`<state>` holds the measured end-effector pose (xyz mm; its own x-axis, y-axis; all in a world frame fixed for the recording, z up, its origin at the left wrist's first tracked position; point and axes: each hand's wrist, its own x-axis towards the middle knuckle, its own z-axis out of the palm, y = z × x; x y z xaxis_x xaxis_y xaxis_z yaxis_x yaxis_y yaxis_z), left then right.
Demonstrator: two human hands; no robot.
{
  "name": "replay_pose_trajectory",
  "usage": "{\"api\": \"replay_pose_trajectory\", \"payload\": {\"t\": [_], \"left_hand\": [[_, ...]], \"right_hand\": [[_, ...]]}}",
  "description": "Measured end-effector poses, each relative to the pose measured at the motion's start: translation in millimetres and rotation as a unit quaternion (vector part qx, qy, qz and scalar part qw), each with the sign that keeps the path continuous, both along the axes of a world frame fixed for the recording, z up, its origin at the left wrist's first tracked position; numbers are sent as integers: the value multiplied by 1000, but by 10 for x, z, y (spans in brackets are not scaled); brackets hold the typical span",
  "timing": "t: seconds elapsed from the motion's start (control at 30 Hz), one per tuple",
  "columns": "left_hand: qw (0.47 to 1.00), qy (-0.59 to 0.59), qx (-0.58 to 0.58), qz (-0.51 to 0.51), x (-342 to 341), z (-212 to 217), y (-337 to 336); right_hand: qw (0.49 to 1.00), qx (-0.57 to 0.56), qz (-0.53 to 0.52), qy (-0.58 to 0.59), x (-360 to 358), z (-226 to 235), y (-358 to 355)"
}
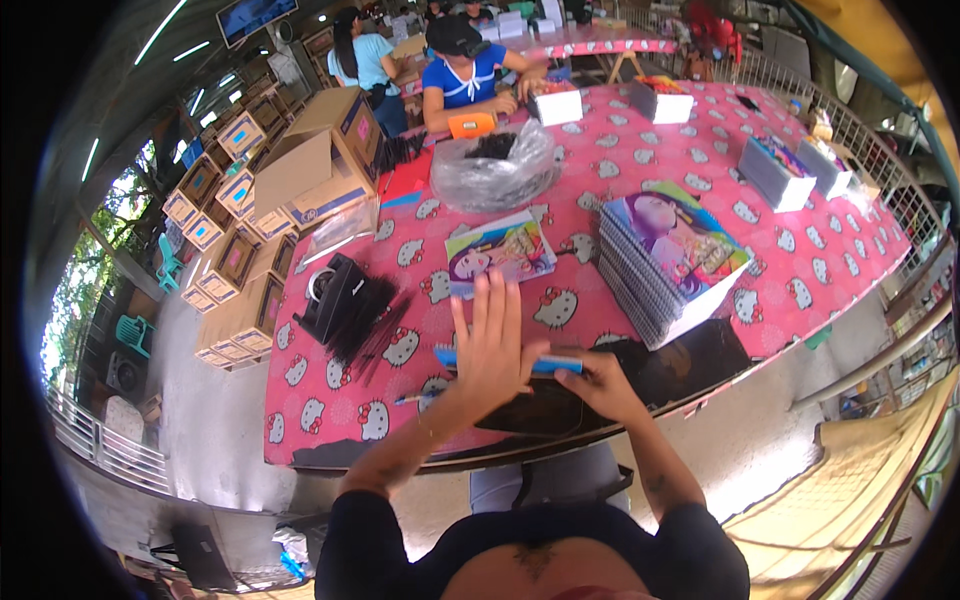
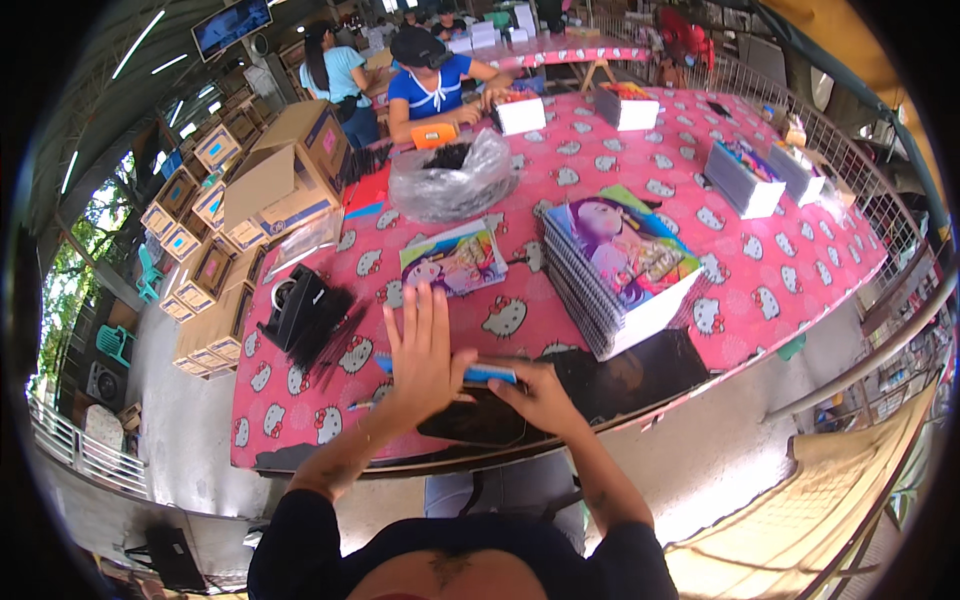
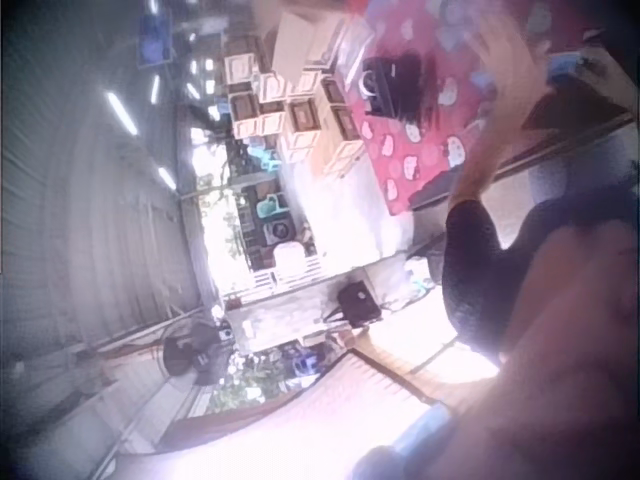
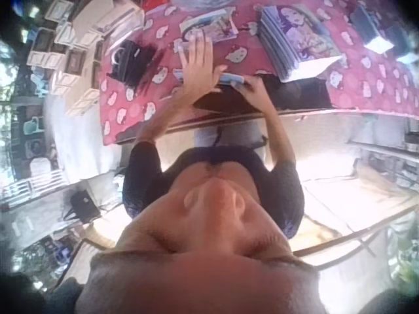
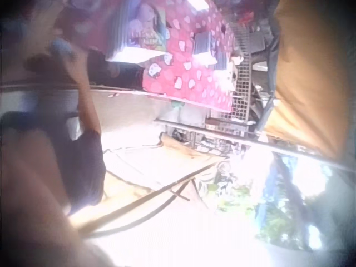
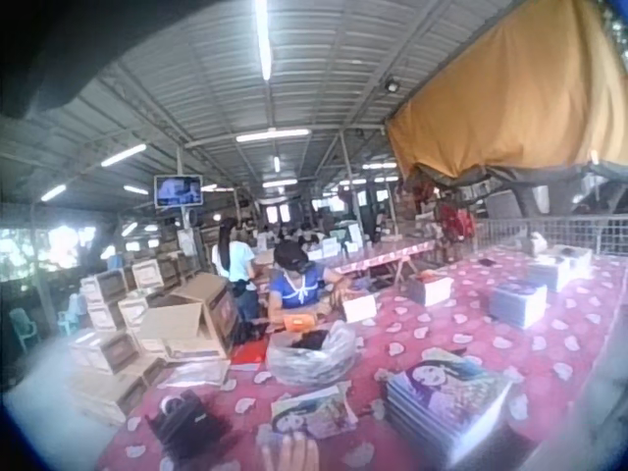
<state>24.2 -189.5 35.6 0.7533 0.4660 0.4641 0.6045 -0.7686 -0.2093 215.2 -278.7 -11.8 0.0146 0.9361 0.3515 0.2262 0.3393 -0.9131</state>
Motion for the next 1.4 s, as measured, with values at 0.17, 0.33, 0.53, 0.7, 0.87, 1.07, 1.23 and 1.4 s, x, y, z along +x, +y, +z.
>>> {"api": "replay_pose_trajectory", "payload": {"t": [0.17, 0.33, 0.53, 0.7, 0.87, 1.07, 1.23, 1.4], "left_hand": [[987, -32, -56, -146, -247, -743, -491], [998, 26, 2, -51, 51, -77, -120], [999, -9, -3, -42, 168, -28, -12], [983, -53, -92, -151, -19, -484, -584], [991, -93, -58, -76, 121, 10, -199], [955, -175, -176, -163, 66, 82, -142], [944, -224, -177, -168, 127, 57, -158], [944, -205, -196, -170, 111, 95, -141]], "right_hand": [[1000, 2, 19, -19, 16, -10, 14], [998, -13, -8, -57, 21, 89, 20], [998, 29, -32, -47, -34, -35, 59], [999, 36, -11, -36, -22, -54, 28], [998, -5, -19, -67, 1, 247, -61], [999, -25, -9, 19, 284, 167, -49], [997, -63, 54, 2, 385, 309, 46], [996, 4, 89, -24, 430, 403, 139]]}}
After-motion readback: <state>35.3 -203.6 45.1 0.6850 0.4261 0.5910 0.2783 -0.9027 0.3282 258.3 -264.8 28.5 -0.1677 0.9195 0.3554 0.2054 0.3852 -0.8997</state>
